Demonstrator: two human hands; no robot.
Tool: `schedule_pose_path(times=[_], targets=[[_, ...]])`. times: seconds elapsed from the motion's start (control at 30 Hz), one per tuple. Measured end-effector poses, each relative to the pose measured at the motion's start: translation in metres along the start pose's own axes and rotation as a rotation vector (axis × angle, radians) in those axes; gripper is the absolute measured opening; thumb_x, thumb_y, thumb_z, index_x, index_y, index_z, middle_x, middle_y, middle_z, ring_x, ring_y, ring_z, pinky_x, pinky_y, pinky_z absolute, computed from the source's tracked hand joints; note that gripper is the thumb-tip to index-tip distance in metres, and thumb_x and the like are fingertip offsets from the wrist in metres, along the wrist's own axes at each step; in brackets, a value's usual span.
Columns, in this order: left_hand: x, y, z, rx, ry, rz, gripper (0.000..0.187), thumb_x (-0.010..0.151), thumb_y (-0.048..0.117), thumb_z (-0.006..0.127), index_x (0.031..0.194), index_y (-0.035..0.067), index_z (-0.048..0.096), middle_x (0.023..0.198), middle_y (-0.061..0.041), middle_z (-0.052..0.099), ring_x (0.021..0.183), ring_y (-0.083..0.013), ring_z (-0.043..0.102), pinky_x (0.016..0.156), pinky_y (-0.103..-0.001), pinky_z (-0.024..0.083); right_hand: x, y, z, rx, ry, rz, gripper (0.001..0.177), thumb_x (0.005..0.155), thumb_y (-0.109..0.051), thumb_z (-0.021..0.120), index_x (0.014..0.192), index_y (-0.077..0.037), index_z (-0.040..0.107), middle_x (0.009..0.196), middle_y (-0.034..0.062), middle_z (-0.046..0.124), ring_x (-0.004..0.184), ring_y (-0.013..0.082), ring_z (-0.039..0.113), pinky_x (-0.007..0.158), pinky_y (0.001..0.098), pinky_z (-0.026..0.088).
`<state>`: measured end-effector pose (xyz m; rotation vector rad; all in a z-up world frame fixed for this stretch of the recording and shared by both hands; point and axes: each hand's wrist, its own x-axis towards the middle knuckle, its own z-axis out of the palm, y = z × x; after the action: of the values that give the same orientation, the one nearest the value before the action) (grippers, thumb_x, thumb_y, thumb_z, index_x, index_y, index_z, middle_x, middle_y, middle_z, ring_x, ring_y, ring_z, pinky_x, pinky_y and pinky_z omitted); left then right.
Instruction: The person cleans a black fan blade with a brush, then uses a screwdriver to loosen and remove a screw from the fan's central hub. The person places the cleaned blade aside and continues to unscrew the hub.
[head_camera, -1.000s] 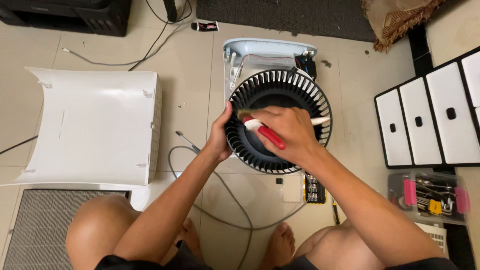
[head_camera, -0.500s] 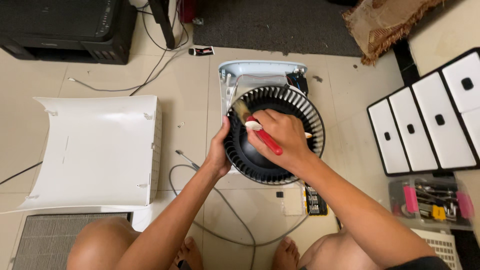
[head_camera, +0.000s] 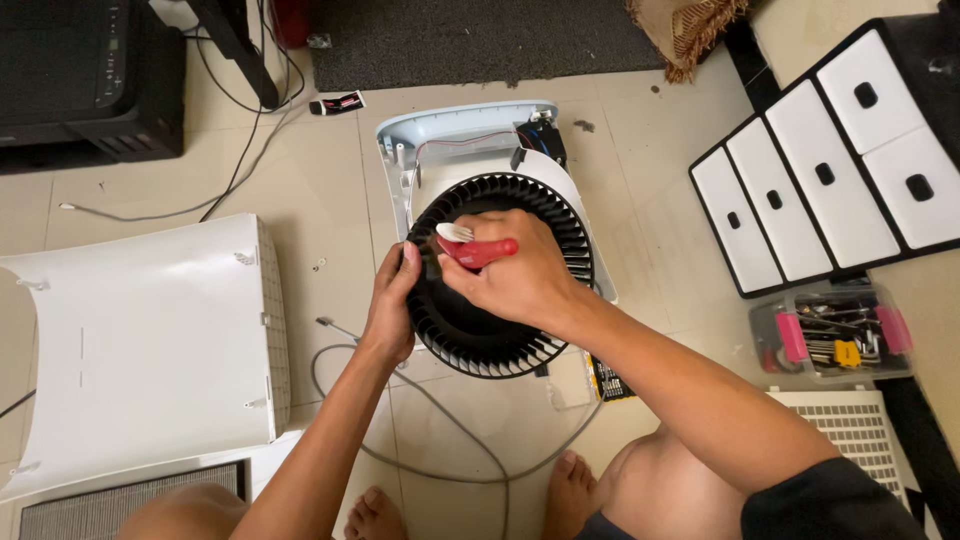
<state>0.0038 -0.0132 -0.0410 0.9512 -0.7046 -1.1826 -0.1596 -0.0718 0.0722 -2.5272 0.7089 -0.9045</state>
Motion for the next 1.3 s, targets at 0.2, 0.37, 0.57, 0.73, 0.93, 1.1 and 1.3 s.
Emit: schedule_pose_path(times=[0.2, 0.37, 0.57, 0.73, 0.93, 1.1, 1.3], targets=[[0.003, 0.012, 0.003, -0.078, 0.012, 0.072, 0.056, 0.099, 0.054, 0.051, 0.125, 0.004, 0.057, 0.119, -0.008, 0.066, 0.108, -0.0169, 0.063, 0.095, -0.034, 0.052, -0.007, 0.012, 0.002, 0.182, -0.042, 0.097, 0.031, 0.083, -0.030, 0.080, 0.084, -0.001, 0.069, 0.074, 0.0141, 0.068, 0.068, 0.0310, 0.070, 0.060, 0.0387, 0.054], [0.004, 0.017, 0.009, 0.009, 0.054, 0.212, 0.053, 0.103, 0.049, 0.056, 0.125, 0.001, 0.057, 0.121, -0.008, 0.064, 0.110, -0.0158, 0.060, 0.099, -0.032, 0.049, -0.005, 0.023, -0.003, 0.029, -0.215, 0.284, 0.036, 0.084, -0.032, 0.079, 0.076, 0.000, 0.066, 0.065, 0.0146, 0.064, 0.060, 0.0273, 0.065, 0.059, 0.0405, 0.048], [-0.001, 0.017, 0.017, 0.306, 0.112, 0.385, 0.051, 0.104, 0.045, 0.059, 0.126, 0.000, 0.056, 0.113, -0.008, 0.066, 0.106, -0.0154, 0.059, 0.098, -0.030, 0.048, -0.008, 0.035, -0.003, 0.365, -0.225, 0.401, 0.028, 0.081, -0.028, 0.078, 0.074, -0.003, 0.069, 0.061, 0.0092, 0.067, 0.058, 0.0209, 0.064, 0.058, 0.0346, 0.049], [-0.014, 0.013, 0.020, 0.474, 0.089, 0.462, 0.053, 0.100, 0.043, 0.064, 0.128, -0.002, 0.055, 0.113, -0.008, 0.065, 0.107, -0.0158, 0.059, 0.097, -0.031, 0.047, -0.007, 0.049, 0.003, 0.208, -0.318, 0.408, 0.027, 0.078, -0.024, 0.080, 0.069, -0.001, 0.071, 0.060, 0.0072, 0.067, 0.056, 0.0175, 0.065, 0.059, 0.0333, 0.050], [-0.008, 0.018, 0.012, 0.361, 0.212, 0.458, 0.055, 0.102, 0.045, 0.063, 0.130, -0.001, 0.055, 0.115, -0.008, 0.064, 0.106, -0.0146, 0.058, 0.099, -0.030, 0.048, -0.012, 0.056, -0.002, 0.487, -0.356, 0.468, 0.020, 0.076, -0.024, 0.079, 0.071, -0.005, 0.074, 0.062, 0.0054, 0.070, 0.059, 0.0145, 0.066, 0.059, 0.0320, 0.052], [-0.016, 0.014, 0.016, 0.500, 0.189, 0.494, 0.055, 0.099, 0.039, 0.069, 0.130, -0.002, 0.053, 0.113, -0.008, 0.064, 0.105, -0.0152, 0.059, 0.097, -0.030, 0.048, -0.018, 0.037, 0.018, 0.320, -0.285, 0.383, 0.030, 0.081, -0.027, 0.078, 0.066, -0.003, 0.068, 0.058, 0.0067, 0.066, 0.054, 0.0178, 0.063, 0.055, 0.0348, 0.049], [-0.008, 0.023, 0.009, 0.438, 0.244, 0.470, 0.049, 0.101, 0.037, 0.069, 0.129, -0.001, 0.055, 0.114, -0.008, 0.065, 0.106, -0.0152, 0.060, 0.098, -0.030, 0.049, -0.019, 0.038, 0.003, 0.243, -0.236, 0.259, 0.028, 0.078, -0.026, 0.076, 0.067, -0.004, 0.065, 0.057, 0.0106, 0.061, 0.053, 0.0248, 0.060, 0.054, 0.0374, 0.047]])
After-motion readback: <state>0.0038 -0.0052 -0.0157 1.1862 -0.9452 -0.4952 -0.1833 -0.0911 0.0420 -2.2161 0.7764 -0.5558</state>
